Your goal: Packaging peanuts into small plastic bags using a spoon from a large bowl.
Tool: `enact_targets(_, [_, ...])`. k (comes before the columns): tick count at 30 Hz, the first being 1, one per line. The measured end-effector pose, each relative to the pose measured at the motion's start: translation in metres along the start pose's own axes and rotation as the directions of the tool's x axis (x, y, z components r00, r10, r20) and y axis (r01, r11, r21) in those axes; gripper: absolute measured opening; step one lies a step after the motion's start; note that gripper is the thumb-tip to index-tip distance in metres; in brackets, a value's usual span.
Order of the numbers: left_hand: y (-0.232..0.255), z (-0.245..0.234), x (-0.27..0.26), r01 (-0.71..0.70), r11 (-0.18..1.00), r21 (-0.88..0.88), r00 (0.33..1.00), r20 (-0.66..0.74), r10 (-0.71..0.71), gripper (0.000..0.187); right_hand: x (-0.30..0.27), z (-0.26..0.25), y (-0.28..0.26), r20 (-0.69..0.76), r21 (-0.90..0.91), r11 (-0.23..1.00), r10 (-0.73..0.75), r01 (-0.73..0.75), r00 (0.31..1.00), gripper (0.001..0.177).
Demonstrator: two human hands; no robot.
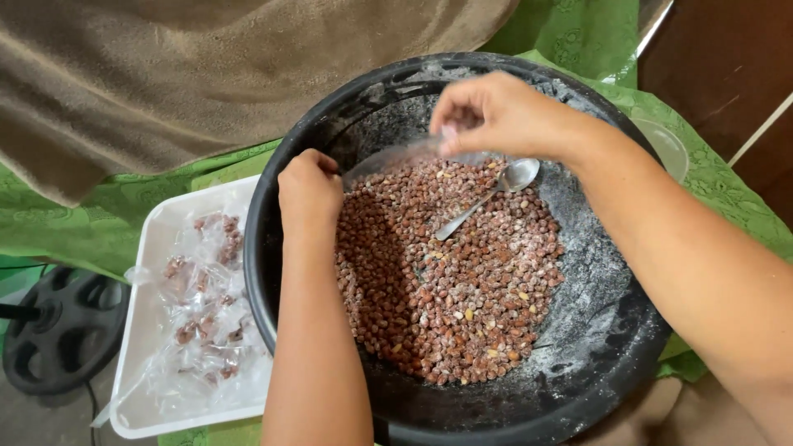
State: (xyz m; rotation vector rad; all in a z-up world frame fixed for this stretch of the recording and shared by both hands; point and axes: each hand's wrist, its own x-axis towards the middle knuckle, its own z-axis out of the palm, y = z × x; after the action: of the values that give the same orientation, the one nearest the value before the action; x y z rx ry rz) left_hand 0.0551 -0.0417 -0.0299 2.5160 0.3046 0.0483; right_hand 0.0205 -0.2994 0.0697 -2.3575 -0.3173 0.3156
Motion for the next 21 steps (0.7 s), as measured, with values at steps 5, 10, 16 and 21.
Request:
enact_targets(5, [0.021,0.007,-0.020,-0.007,0.994,0.111,0.968,0.250,-0.021,0.017,0.029,0.016,0.036,-0.340,0.334,0.850,-0.295,0.407,0.893,0.024])
enact_targets(10, [0.048,0.004,-0.035,0.000,0.981,0.196,0.828,0.549,-0.110,0.033,0.021,0.019,0.027,-0.418,0.608,0.609,-0.299,0.509,0.858,0.017])
enact_targets(16, [0.055,-0.004,-0.041,-0.152,0.987,-0.053,0.801,0.578,0.155,0.050,0.026,0.017,0.038,-0.415,0.479,0.733,-0.297,0.484,0.860,0.023])
enact_targets(21, [0.081,-0.027,-0.062,-0.050,0.643,-0.764,0.827,0.329,0.456,0.066,0.026,0.023,0.028,-0.427,0.360,0.737,-0.415,0.572,0.803,0.010])
